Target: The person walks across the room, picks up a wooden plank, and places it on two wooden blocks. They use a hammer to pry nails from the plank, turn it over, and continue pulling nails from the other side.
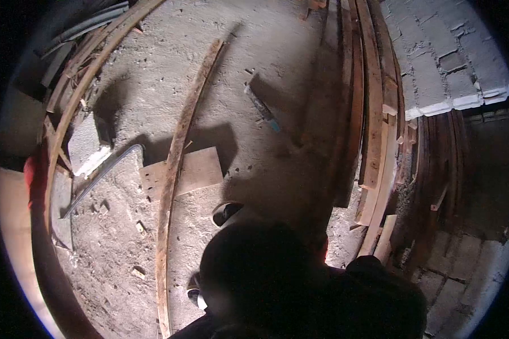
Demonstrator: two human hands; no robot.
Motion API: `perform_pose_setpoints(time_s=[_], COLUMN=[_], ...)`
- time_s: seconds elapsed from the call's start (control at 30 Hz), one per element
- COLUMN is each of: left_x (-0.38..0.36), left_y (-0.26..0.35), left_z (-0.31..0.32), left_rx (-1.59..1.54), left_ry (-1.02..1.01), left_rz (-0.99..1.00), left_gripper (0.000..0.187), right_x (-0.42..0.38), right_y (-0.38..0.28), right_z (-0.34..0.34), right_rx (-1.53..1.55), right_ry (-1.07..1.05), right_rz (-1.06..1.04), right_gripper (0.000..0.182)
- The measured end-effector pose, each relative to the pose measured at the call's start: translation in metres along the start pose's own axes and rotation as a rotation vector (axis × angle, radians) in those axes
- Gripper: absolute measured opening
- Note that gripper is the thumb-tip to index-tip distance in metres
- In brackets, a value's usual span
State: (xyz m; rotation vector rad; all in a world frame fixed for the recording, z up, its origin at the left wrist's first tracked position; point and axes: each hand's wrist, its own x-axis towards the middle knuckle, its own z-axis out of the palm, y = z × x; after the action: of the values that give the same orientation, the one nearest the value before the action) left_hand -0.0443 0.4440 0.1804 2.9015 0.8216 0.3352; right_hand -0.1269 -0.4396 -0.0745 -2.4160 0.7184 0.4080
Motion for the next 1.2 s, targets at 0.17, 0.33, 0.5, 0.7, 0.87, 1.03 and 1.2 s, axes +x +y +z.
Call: perform_pose_setpoints(time_s=[0.17, 0.33, 0.5, 0.7, 0.87, 1.03, 1.2], left_x=[0.004, -0.04, -0.125, -0.281, -0.502, -0.481, -0.343], left_y=[0.169, 0.167, 0.144, 0.052, 0.041, 0.153, 0.241], left_z=[0.069, 0.097, 0.032, -0.08, -0.205, -0.375, -0.468], left_rx=[-0.031, -0.292, -0.363, -0.379, 0.062, -0.254, -0.322], left_ry=[-0.09, -0.106, -0.216, -0.147, -0.742, -0.988, -1.076], left_rz=[0.411, 0.341, 0.085, -0.622, -0.076, -0.336, -0.324], left_gripper=[0.024, 0.022, 0.026, 0.03, 0.025, 0.046, 0.052], right_x=[-0.012, -0.012, 0.009, -0.055, -0.183, -0.272, -0.279], right_y=[-0.019, -0.054, -0.002, -0.109, -0.117, -0.167, -0.203], right_z=[0.002, -0.01, -0.026, -0.131, -0.293, -0.482, -0.58], right_rx=[0.008, 0.02, -0.318, -0.934, -0.499, -0.351, -0.178], right_ry=[-0.024, -0.099, -0.196, -0.749, -0.971, -1.063, -1.057], right_rz=[0.031, 0.026, -0.202, -0.12, 0.043, 0.194, 0.189], right_gripper=[0.048, 0.047, 0.057, 0.065, 0.068, 0.06, 0.052])
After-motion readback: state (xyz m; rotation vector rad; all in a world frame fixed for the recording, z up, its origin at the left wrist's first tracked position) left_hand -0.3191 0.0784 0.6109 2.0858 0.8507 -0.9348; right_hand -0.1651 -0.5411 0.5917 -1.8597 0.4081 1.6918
